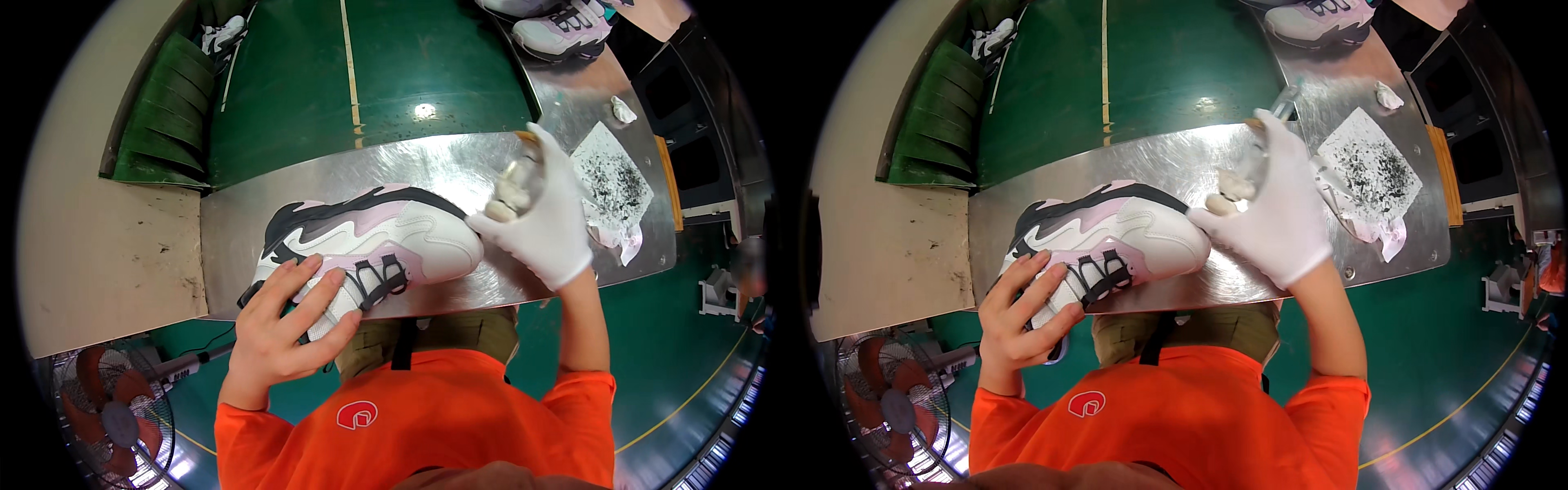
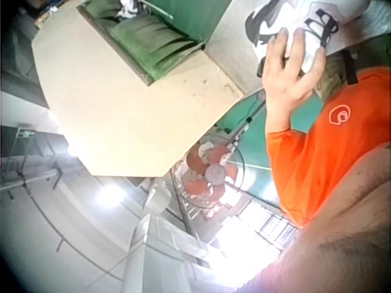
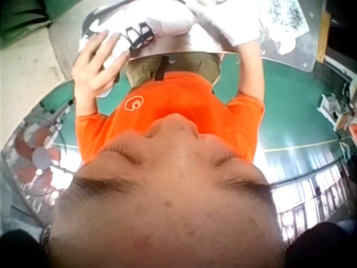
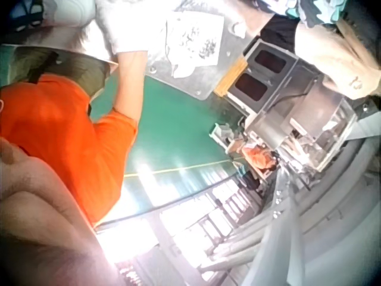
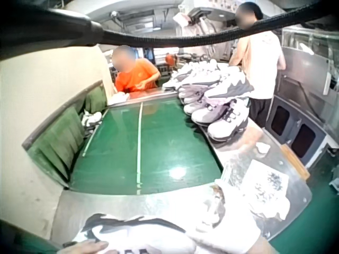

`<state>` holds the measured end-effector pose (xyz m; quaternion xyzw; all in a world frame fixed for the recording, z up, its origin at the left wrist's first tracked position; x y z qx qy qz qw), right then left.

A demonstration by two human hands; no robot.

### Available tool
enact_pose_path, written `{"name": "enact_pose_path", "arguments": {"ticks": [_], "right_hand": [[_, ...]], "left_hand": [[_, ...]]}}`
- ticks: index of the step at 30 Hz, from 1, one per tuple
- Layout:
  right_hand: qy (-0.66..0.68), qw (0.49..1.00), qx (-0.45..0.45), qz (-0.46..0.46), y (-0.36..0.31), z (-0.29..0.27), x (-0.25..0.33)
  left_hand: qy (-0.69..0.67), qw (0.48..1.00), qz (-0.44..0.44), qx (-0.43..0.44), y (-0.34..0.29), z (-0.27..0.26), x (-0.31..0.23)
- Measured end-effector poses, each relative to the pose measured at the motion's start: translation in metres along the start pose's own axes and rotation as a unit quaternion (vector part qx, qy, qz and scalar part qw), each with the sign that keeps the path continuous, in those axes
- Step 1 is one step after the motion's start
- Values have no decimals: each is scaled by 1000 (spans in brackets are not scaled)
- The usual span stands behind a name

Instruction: The person injects a liquid substance into the sole of a sneaker using a syringe. They repeatedly fill the syringe from a large white container and apply the liquid to the shoe's sole, rotating the shoe to access different areas. The person also wipes the syringe and the shoe with a tissue during the process.

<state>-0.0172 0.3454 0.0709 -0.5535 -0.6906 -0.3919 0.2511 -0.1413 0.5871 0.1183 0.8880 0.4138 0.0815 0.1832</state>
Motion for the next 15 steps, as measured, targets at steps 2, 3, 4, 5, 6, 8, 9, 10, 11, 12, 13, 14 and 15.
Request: {"name": "enact_pose_path", "arguments": {"ticks": [2,3,4,5,6,8,9,10,11,12,13,14,15], "right_hand": [[31,999,10,33,-13,-19,-3],[22,999,9,26,-21,-29,-7],[12,1000,9,19,-29,-40,-11],[-24,1000,-1,-9,-41,-56,-17],[-59,998,-10,-36,-51,-67,-22],[21,990,-1,137,-68,-67,-60],[61,973,1,223,-79,-66,-75],[79,974,16,211,-86,-69,-74],[102,975,39,195,-91,-69,-73],[121,974,55,183,-99,-74,-70],[215,965,50,140,-107,-74,-76],[360,918,92,136,-110,-65,-76],[361,918,91,137,-111,-66,-77]], "left_hand": [[-1,1000,-3,-1,0,-1,-1],[-2,1000,-7,-1,0,-1,-1],[0,1000,-8,-1,-1,-1,-1],[0,1000,-7,-2,0,-1,-2],[1,1000,-5,-1,0,0,-2],[0,1000,-7,-1,1,1,-2],[-1,1000,-7,-1,1,2,-2],[-8,1000,-1,-1,1,4,-2],[-9,1000,-2,1,-1,3,-2],[-17,1000,3,1,-2,3,-2],[-20,1000,3,3,-2,3,-1],[-19,1000,5,6,-2,3,-1],[-17,1000,7,8,-1,4,-1]]}}
Point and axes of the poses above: each hand's wrist, its own y-axis towards the middle knuckle, its own z-axis out of the palm, x = y × z, the point moved 7 cm from there along y, towards the middle knuckle, and after that the axes turned 2 degrees about -z, right-handed, at the moved point
